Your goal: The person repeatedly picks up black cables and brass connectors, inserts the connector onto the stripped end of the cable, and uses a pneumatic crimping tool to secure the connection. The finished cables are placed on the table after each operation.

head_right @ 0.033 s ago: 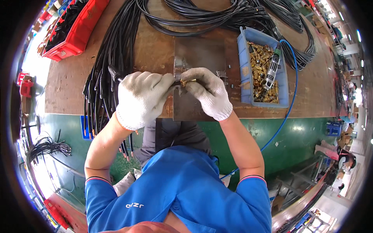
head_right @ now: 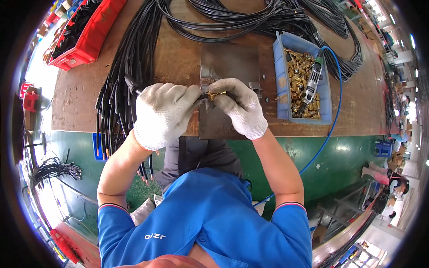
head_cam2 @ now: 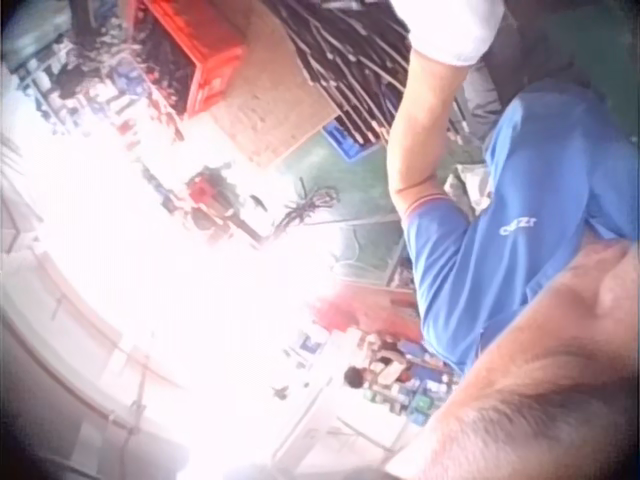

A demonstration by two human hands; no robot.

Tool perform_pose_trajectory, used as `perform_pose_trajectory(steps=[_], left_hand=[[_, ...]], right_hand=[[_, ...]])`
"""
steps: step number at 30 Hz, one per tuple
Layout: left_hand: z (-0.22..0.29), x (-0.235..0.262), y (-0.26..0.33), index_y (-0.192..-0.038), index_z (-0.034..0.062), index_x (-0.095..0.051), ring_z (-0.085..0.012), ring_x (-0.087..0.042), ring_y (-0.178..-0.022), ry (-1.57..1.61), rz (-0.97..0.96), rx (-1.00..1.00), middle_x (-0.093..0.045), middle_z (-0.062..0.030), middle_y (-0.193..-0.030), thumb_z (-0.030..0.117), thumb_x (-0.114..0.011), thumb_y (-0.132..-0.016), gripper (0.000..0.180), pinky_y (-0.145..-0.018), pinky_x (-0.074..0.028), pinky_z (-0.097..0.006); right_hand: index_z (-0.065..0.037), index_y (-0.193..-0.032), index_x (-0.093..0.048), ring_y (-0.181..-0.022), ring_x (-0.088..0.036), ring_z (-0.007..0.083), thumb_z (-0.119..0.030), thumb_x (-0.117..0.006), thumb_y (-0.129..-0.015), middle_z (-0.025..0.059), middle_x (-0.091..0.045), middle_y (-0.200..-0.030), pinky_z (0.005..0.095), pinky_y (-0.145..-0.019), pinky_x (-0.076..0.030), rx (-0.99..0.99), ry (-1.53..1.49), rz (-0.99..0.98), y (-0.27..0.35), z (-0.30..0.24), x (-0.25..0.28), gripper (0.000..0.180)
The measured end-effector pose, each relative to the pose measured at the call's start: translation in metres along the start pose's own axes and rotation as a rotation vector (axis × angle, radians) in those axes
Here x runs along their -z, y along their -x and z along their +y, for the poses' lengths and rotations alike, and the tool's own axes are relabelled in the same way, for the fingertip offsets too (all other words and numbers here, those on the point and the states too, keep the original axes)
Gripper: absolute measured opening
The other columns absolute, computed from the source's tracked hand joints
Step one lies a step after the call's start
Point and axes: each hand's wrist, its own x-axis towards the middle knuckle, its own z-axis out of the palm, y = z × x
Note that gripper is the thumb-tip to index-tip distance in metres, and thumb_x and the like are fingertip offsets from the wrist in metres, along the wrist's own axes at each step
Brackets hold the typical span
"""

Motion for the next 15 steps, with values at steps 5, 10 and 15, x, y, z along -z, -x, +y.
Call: perform_pose_trajectory(steps=[5,10,15], left_hand=[[0.002,0.003,-0.003,-0.103,0.0111,-0.072,-0.0267,-0.063,-0.065,0.032,-0.008,0.001,-0.058,-0.0037,-0.073,0.016,-0.080,-0.081,0.024,-0.061,-0.050,-0.041],[0.004,0.003,-0.006,-0.102,0.0113,-0.072,-0.0279,-0.064,-0.066,0.056,-0.001,0.000,-0.060,-0.0050,-0.073,0.016,-0.079,-0.081,0.023,-0.061,-0.050,-0.042],[0.002,-0.002,-0.007,-0.101,0.0113,-0.072,-0.0295,-0.066,-0.068,0.058,-0.025,0.036,-0.061,-0.0057,-0.074,0.019,-0.079,-0.083,0.020,-0.062,-0.051,-0.043]], right_hand=[[0.004,-0.126,-0.067,-0.097,-0.073,0.0191,-0.006,-0.070,-0.105,0.0104,-0.073,-0.116,0.0354,-0.087,-0.061,-0.013,-0.125,0.008,0.002,0.001,0.002,0.024],[0.005,-0.125,-0.068,-0.094,-0.073,0.0183,-0.012,-0.072,-0.105,0.0102,-0.075,-0.110,0.0349,-0.081,-0.062,-0.079,-0.134,0.037,0.004,-0.003,0.005,0.027],[0.005,-0.123,-0.071,-0.096,-0.072,0.0148,-0.011,-0.070,-0.105,0.0082,-0.077,-0.106,0.0316,-0.082,-0.060,-0.205,-0.142,0.124,0.003,-0.007,-0.001,0.025]])
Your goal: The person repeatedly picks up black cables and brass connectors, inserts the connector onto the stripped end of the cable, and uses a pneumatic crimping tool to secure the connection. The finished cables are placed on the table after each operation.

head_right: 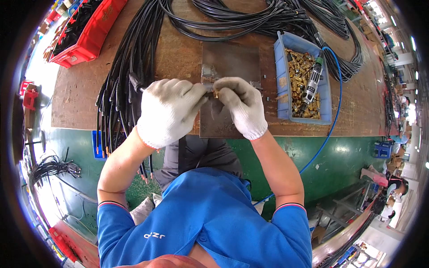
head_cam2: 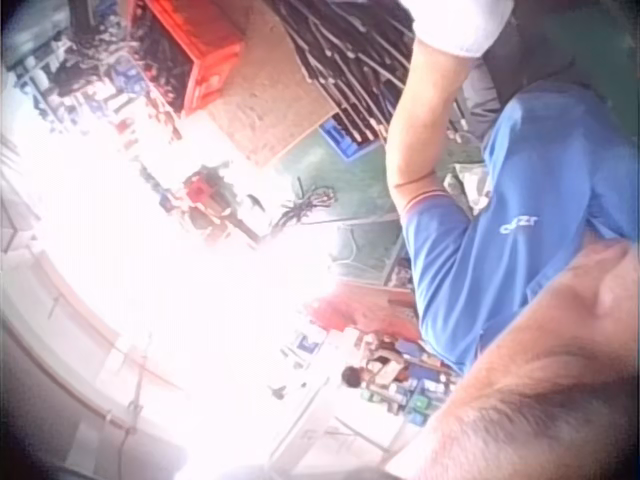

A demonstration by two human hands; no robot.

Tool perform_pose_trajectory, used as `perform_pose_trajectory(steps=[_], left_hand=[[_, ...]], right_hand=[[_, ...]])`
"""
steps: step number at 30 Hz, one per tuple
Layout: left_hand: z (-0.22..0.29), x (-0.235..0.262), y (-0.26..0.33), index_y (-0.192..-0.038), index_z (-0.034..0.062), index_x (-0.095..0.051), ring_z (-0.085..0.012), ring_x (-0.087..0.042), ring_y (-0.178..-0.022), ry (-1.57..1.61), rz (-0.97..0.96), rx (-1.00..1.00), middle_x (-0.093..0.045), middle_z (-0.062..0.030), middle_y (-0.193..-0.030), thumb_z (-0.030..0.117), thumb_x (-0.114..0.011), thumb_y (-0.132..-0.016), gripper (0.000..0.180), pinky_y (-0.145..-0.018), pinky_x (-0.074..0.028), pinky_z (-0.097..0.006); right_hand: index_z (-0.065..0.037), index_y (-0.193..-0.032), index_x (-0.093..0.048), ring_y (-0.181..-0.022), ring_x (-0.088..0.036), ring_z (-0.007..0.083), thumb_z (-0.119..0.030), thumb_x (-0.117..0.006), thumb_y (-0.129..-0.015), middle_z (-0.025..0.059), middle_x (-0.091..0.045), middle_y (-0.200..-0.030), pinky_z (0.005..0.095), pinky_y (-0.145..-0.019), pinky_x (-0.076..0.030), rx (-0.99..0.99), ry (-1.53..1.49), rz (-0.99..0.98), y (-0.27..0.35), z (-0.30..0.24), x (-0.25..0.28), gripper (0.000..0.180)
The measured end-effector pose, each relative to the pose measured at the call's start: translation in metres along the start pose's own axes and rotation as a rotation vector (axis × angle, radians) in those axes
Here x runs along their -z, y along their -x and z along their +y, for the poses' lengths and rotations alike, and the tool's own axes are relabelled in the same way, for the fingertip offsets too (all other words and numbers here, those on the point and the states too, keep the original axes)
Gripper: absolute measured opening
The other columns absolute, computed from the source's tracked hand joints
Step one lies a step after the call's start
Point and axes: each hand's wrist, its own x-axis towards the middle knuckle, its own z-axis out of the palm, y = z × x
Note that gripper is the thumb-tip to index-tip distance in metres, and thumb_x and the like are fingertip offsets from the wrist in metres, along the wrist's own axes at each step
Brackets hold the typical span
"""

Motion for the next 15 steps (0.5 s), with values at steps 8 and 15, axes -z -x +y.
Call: perform_pose_trajectory(steps=[8,15], left_hand=[[-0.037,0.045,-0.003,-0.124,0.0108,-0.075,-0.0354,-0.063,-0.123,0.107,-0.079,0.024,-0.071,-0.0093,-0.124,0.025,-0.091,-0.070,0.059,-0.109,-0.048,-0.047],[-0.090,0.040,0.033,-0.133,0.0125,-0.070,-0.0353,-0.061,-0.129,-0.097,-0.228,0.155,-0.066,-0.0106,-0.138,0.019,-0.089,-0.073,0.064,-0.110,-0.049,-0.046]], right_hand=[[0.004,-0.122,-0.069,-0.075,-0.071,0.0175,-0.011,-0.065,-0.107,0.0093,-0.073,-0.096,0.0339,-0.063,-0.059,0.173,0.053,0.167,-0.007,-0.023,0.008,0.022],[0.004,-0.121,-0.070,-0.078,-0.074,0.0169,-0.011,-0.068,-0.106,0.0116,-0.075,-0.096,0.0327,-0.061,-0.059,0.106,-0.080,0.148,-0.002,-0.031,0.007,0.021]])
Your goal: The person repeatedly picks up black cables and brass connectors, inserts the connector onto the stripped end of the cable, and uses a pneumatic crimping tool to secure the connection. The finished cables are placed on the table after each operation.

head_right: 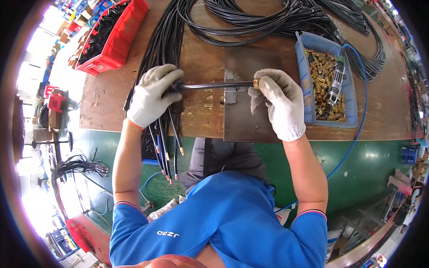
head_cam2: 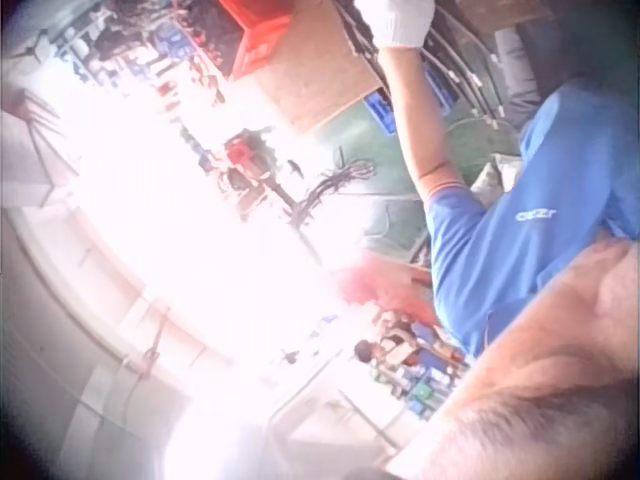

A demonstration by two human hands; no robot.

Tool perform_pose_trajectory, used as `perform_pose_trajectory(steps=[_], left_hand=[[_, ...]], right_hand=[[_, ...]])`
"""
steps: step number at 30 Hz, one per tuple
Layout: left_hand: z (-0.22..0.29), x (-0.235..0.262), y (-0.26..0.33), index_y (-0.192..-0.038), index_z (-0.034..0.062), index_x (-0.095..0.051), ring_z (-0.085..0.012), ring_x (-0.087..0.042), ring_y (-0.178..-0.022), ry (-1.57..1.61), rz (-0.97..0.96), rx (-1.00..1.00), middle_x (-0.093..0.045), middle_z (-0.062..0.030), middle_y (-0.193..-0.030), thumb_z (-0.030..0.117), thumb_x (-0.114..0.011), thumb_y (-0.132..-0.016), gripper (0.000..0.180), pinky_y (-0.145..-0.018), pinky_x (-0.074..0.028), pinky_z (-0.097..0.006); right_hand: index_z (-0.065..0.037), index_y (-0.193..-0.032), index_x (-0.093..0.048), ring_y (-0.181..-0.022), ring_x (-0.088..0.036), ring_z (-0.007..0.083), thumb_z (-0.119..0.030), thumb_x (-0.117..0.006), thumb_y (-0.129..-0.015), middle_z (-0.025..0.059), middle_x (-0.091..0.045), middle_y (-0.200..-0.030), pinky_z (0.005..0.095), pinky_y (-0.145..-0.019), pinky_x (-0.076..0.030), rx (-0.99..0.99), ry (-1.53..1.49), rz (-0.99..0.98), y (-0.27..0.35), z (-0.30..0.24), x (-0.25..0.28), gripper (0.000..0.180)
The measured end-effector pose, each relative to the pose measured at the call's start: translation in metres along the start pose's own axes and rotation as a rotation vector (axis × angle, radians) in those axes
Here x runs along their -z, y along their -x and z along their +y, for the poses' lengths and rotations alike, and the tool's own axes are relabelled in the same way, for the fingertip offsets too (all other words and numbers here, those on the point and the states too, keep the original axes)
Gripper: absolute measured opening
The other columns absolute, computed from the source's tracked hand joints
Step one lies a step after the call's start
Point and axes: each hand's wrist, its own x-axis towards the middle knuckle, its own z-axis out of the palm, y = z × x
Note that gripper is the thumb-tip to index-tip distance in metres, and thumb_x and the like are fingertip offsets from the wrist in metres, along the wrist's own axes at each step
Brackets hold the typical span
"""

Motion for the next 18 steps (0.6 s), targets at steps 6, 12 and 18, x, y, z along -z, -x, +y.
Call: perform_pose_trajectory(steps=[6,12,18], left_hand=[[0.021,-0.007,-0.005,-0.119,0.0093,-0.076,-0.0335,-0.070,-0.115,0.094,0.070,-0.014,-0.076,-0.0107,-0.115,0.016,-0.085,-0.078,0.042,-0.104,-0.052,-0.045],[0.057,0.008,-0.010,-0.119,0.0058,-0.075,-0.0352,-0.072,-0.109,0.283,-0.013,-0.022,-0.075,-0.0150,-0.111,0.013,-0.084,-0.077,0.044,-0.101,-0.054,-0.045],[0.082,0.004,-0.010,-0.118,0.0054,-0.072,-0.0384,-0.073,-0.099,0.465,-0.048,0.019,-0.076,-0.0149,-0.104,0.017,-0.087,-0.079,0.043,-0.087,-0.058,-0.045]], right_hand=[[0.006,-0.122,-0.069,-0.078,-0.073,0.0140,-0.008,-0.074,-0.103,0.0117,-0.077,-0.097,0.0282,-0.068,-0.061,0.032,0.206,-0.002,0.021,-0.020,-0.027,0.024],[0.005,-0.129,-0.068,-0.084,-0.073,0.0122,-0.005,-0.070,-0.103,0.0114,-0.077,-0.103,0.0280,-0.075,-0.061,0.236,0.443,-0.197,0.039,-0.023,-0.035,0.027],[-0.002,-0.117,-0.072,-0.087,-0.078,0.0160,-0.005,-0.075,-0.100,0.0109,-0.079,-0.105,0.0288,-0.072,-0.061,0.378,0.641,-0.208,0.043,-0.027,-0.036,0.018]])
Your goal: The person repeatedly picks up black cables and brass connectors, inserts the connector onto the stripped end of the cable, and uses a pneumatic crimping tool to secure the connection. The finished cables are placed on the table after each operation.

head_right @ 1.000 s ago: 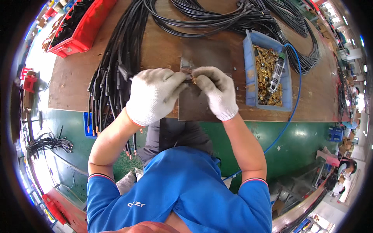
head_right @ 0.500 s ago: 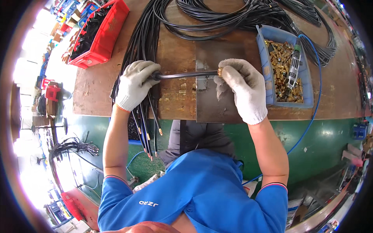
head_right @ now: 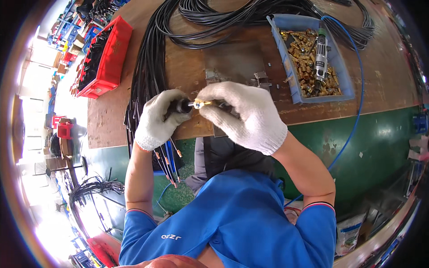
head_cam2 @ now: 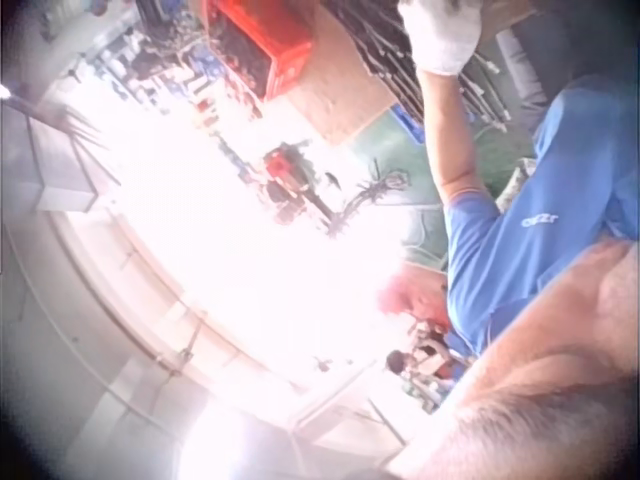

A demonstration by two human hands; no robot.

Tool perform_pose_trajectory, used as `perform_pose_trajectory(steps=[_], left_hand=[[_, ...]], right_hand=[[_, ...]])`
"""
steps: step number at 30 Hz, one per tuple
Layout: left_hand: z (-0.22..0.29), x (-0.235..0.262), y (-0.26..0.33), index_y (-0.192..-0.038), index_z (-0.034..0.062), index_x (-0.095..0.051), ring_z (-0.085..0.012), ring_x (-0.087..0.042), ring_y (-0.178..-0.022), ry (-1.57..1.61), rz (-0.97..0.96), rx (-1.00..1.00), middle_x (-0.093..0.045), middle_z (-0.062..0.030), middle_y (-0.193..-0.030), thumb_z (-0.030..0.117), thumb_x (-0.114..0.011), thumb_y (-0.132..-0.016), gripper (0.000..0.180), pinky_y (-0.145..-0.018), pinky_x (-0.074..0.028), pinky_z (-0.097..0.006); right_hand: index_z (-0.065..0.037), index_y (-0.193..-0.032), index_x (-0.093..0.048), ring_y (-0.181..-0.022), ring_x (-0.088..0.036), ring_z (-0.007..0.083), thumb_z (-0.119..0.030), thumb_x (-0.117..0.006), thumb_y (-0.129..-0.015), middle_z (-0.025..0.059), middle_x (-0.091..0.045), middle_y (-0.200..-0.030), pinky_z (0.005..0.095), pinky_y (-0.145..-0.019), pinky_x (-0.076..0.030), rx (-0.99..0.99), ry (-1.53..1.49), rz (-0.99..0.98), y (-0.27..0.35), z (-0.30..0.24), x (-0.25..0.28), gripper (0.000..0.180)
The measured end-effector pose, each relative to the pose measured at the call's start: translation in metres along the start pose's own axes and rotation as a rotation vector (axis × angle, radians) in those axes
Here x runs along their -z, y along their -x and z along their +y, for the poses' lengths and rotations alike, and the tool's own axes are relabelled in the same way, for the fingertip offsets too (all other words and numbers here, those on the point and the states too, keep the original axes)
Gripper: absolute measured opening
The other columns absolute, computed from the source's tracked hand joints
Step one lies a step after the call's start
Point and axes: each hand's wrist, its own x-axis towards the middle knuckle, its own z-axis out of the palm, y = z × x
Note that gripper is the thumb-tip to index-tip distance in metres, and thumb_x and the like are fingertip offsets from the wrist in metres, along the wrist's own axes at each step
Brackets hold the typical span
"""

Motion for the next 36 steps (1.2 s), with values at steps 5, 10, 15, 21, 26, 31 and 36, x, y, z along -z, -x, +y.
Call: perform_pose_trajectory(steps=[5,10,15,21,26,31,36], left_hand=[[0.013,-0.008,-0.001,-0.116,0.0028,-0.072,-0.0366,-0.074,-0.093,0.010,0.027,-0.060,-0.076,-0.0164,-0.099,0.014,-0.088,-0.076,0.044,-0.084,-0.058,-0.043],[0.020,-0.012,-0.007,-0.115,0.0040,-0.072,-0.0388,-0.073,-0.095,-0.051,0.038,-0.090,-0.076,-0.0158,-0.099,0.016,-0.087,-0.077,0.043,-0.085,-0.057,-0.046],[0.016,-0.016,-0.007,-0.116,0.0021,-0.072,-0.0400,-0.073,-0.096,-0.067,0.031,-0.106,-0.076,-0.0182,-0.102,0.014,-0.085,-0.077,0.043,-0.086,-0.057,-0.046],[0.015,-0.017,-0.009,-0.116,0.0028,-0.071,-0.0406,-0.072,-0.094,-0.040,-0.021,-0.085,-0.075,-0.0179,-0.100,0.015,-0.084,-0.079,0.041,-0.086,-0.057,-0.047],[0.023,-0.022,-0.010,-0.117,0.0037,-0.068,-0.0393,-0.070,-0.086,-0.321,0.039,-0.202,-0.071,-0.0152,-0.093,0.015,-0.082,-0.080,0.041,-0.081,-0.055,-0.049],[0.015,-0.025,-0.010,-0.119,0.0028,-0.066,-0.0392,-0.068,-0.080,-0.270,0.022,-0.233,-0.069,-0.0141,-0.089,0.014,-0.080,-0.080,0.043,-0.076,-0.054,-0.049],[0.013,-0.026,-0.013,-0.120,0.0017,-0.065,-0.0383,-0.067,-0.078,-0.345,-0.055,-0.240,-0.066,-0.0141,-0.085,0.013,-0.081,-0.078,0.046,-0.074,-0.053,-0.049]], right_hand=[[0.001,-0.116,-0.073,-0.089,-0.078,0.0132,-0.005,-0.077,-0.100,0.0106,-0.080,-0.099,0.0289,-0.074,-0.061,0.100,0.104,-0.026,0.000,0.003,0.002,0.018],[0.001,-0.115,-0.073,-0.078,-0.073,0.0102,-0.005,-0.075,-0.101,0.0086,-0.078,-0.092,0.0269,-0.070,-0.059,-0.016,0.018,-0.030,0.005,0.007,0.002,0.015],[0.001,-0.115,-0.073,-0.075,-0.071,0.0096,-0.005,-0.076,-0.101,0.0078,-0.077,-0.090,0.0267,-0.068,-0.057,-0.045,-0.024,0.004,0.007,0.012,-0.001,0.015],[0.000,-0.114,-0.073,-0.076,-0.071,0.0115,-0.001,-0.076,-0.099,0.0076,-0.077,-0.091,0.0280,-0.069,-0.057,0.272,0.287,0.006,-0.002,0.022,0.005,0.015],[0.000,-0.111,-0.073,-0.082,-0.074,0.0175,-0.003,-0.077,-0.098,0.0105,-0.078,-0.096,0.0303,-0.071,-0.058,0.049,0.127,-0.018,0.001,0.024,0.005,0.015],[0.000,-0.112,-0.074,-0.078,-0.075,0.0212,-0.001,-0.078,-0.095,0.0105,-0.078,-0.095,0.0327,-0.069,-0.058,0.131,0.157,-0.019,0.002,0.035,0.000,0.018],[-0.006,-0.110,-0.073,-0.085,-0.076,0.0403,-0.008,-0.078,-0.095,0.0169,-0.077,-0.095,0.0394,-0.070,-0.061,0.278,0.279,-0.098,-0.009,0.048,0.007,0.016]])
